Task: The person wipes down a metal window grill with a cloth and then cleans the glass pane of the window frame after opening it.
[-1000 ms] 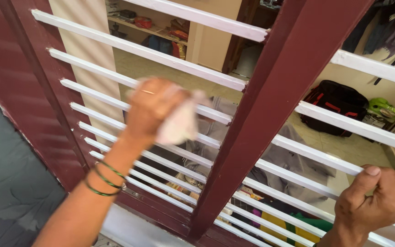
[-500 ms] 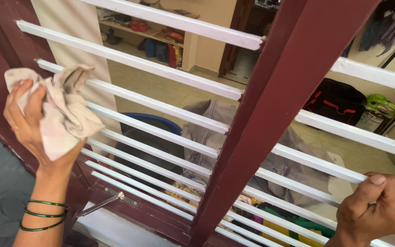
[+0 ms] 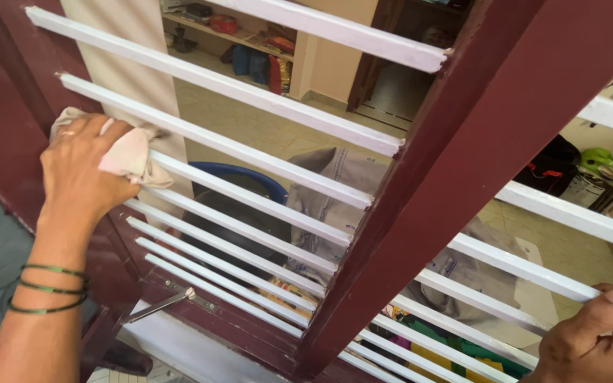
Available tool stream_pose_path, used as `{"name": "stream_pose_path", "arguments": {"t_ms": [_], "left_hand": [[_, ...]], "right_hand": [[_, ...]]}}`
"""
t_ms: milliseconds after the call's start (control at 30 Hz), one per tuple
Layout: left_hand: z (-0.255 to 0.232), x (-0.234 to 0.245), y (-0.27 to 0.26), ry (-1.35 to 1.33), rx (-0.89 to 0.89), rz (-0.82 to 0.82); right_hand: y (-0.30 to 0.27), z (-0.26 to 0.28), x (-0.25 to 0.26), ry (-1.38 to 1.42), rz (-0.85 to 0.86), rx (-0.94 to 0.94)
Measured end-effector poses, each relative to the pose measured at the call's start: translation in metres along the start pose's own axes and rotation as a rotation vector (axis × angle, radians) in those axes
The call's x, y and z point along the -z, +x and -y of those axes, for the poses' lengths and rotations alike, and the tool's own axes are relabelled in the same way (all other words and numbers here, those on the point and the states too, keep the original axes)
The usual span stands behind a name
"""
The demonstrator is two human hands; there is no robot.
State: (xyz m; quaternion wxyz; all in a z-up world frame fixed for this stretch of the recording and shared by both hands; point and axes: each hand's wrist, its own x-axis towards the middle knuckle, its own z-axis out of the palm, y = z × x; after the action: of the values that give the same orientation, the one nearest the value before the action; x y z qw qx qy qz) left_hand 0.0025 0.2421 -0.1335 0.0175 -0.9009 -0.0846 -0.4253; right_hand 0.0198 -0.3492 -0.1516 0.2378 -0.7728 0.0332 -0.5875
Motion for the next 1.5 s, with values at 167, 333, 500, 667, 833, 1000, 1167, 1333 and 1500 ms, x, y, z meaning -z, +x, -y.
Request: {"name": "stream_pose_path", "arguments": {"t_ms": [167,333,500,667,833,1000,1167,1333,1500], "left_hand": [[-0.018,0.004,0.001,0.011,-0.122,-0.078],[-0.093,0.014,-0.008,-0.155,-0.2,-0.039],[-0.214,0.034,-0.03,-0.339,-0.33,-0.066],[-0.25,0.055,-0.035,-0.366,-0.44,-0.104],[-0.23,0.045,-0.031,-0.472,-0.456,-0.137],[-0.173,0.018,-0.023,-0.451,-0.398,-0.222],[-0.068,-0.003,-0.01,-0.354,-0.277,-0.313],[-0.012,-0.005,-0.004,-0.187,-0.16,-0.268],[-0.019,0.003,-0.013,-0.291,-0.111,-0.23]], "right_hand": [[-0.005,-0.017,0.001,-0.067,0.004,0.099],[-0.006,-0.028,0.001,-0.058,-0.009,0.194],[0.001,-0.033,-0.001,-0.011,-0.043,0.269],[0.001,-0.034,0.003,-0.045,-0.039,0.289],[0.0,-0.017,0.003,0.086,0.004,0.143],[-0.004,-0.009,0.006,0.085,0.045,0.038],[-0.01,-0.02,-0.004,0.065,0.002,0.132],[-0.012,-0.022,-0.002,0.085,0.011,0.035],[-0.005,-0.043,-0.006,0.129,-0.013,0.229]]}}
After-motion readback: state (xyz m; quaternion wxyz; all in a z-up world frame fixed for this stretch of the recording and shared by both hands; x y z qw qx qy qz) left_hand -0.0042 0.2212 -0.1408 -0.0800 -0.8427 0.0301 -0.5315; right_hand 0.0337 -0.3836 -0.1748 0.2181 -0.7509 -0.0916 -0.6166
